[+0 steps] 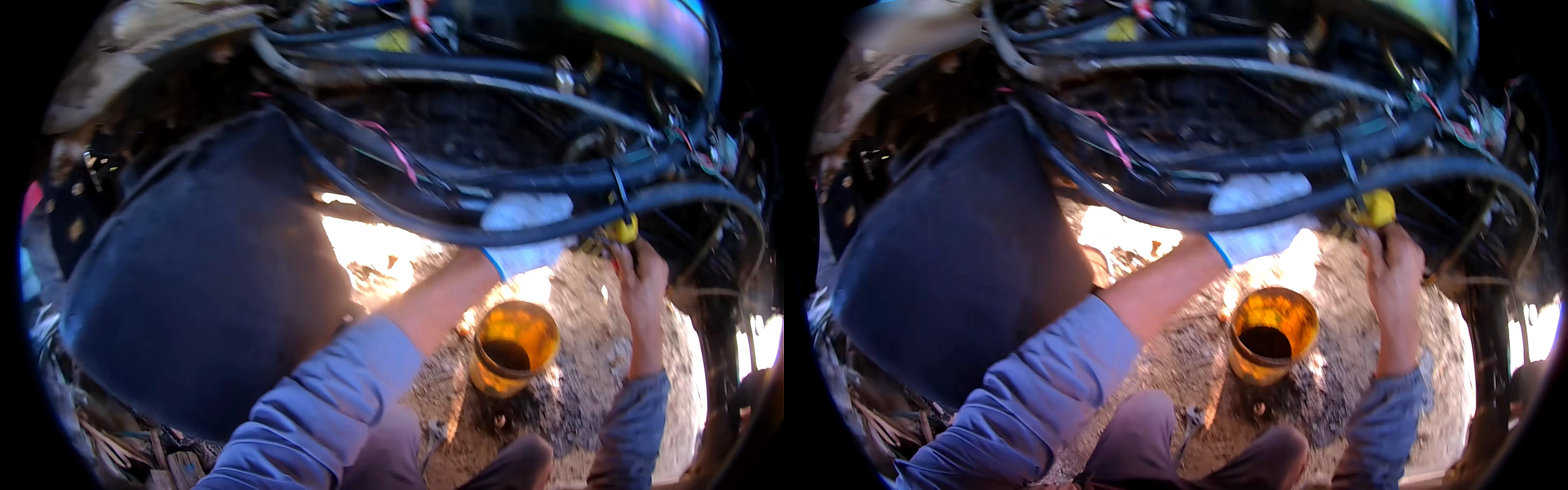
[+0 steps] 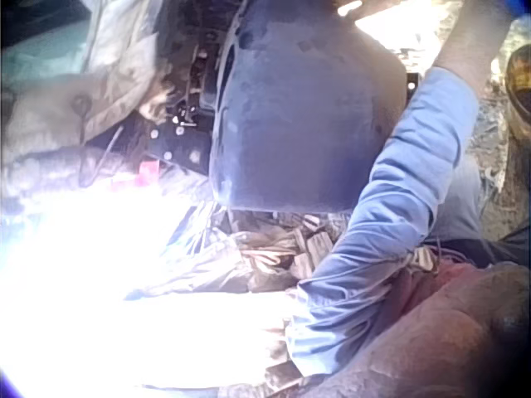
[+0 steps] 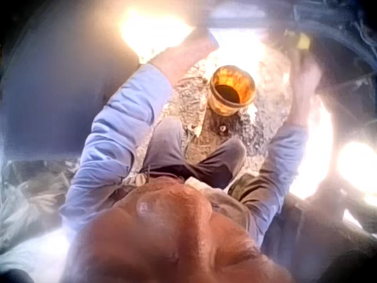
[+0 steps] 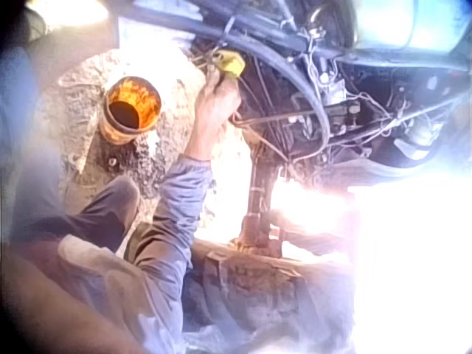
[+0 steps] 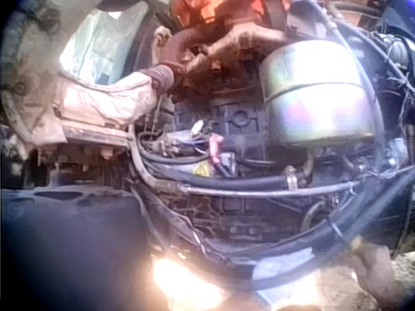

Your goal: The person works underneath a vehicle, using a wrench to tighten bolts on the undercarriage. They then use a yellow tool to manipulate a component near the oil pan, with a yellow bucket placed below to catch fluids.

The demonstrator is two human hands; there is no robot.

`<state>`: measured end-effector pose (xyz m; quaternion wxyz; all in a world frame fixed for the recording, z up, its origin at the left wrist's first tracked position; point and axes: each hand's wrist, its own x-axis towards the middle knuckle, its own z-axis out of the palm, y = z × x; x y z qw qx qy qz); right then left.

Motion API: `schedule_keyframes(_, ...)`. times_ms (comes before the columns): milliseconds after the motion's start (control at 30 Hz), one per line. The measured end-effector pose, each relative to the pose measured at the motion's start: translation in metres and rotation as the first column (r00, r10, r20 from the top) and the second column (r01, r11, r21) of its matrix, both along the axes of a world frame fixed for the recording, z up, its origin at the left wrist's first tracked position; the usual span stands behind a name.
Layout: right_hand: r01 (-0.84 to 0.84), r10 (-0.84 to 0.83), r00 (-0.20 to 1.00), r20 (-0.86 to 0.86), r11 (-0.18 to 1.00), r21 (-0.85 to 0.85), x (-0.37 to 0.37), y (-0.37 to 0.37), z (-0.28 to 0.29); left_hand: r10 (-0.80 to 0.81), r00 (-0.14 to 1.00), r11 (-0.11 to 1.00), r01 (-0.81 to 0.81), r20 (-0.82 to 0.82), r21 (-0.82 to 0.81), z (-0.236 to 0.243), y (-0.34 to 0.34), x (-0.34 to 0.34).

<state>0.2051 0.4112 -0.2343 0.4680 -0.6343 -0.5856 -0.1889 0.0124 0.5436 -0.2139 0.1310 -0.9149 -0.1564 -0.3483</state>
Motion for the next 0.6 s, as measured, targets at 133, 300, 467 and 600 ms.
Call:
schedule_keyframes(133,0.071,-0.065,0.995,0.081,0.994,-0.078,0.001,0.015,-0.01,-0.44,0.799,0.563,0.601,0.41,-0.567,-0.04,0.043,0.018)
schedule_keyframes(300,0.026,-0.11,0.978,-0.179,0.91,-0.415,0.013,0.015,0.007,-0.416,0.896,0.761,0.438,0.158,-0.479,-0.04,0.03,0.018)
schedule_keyframes(467,-0.05,-0.08,0.966,-0.246,0.875,-0.482,0.021,0.009,0.013,-0.436,0.883,0.799,0.468,0.172,-0.379,-0.039,0.026,0.02)
schedule_keyframes(600,0.189,-0.129,0.97,0.206,0.932,-0.31,-0.001,-0.004,0.005,-0.411,0.894,0.842,0.447,0.179,-0.301,-0.039,0.03,0.013)
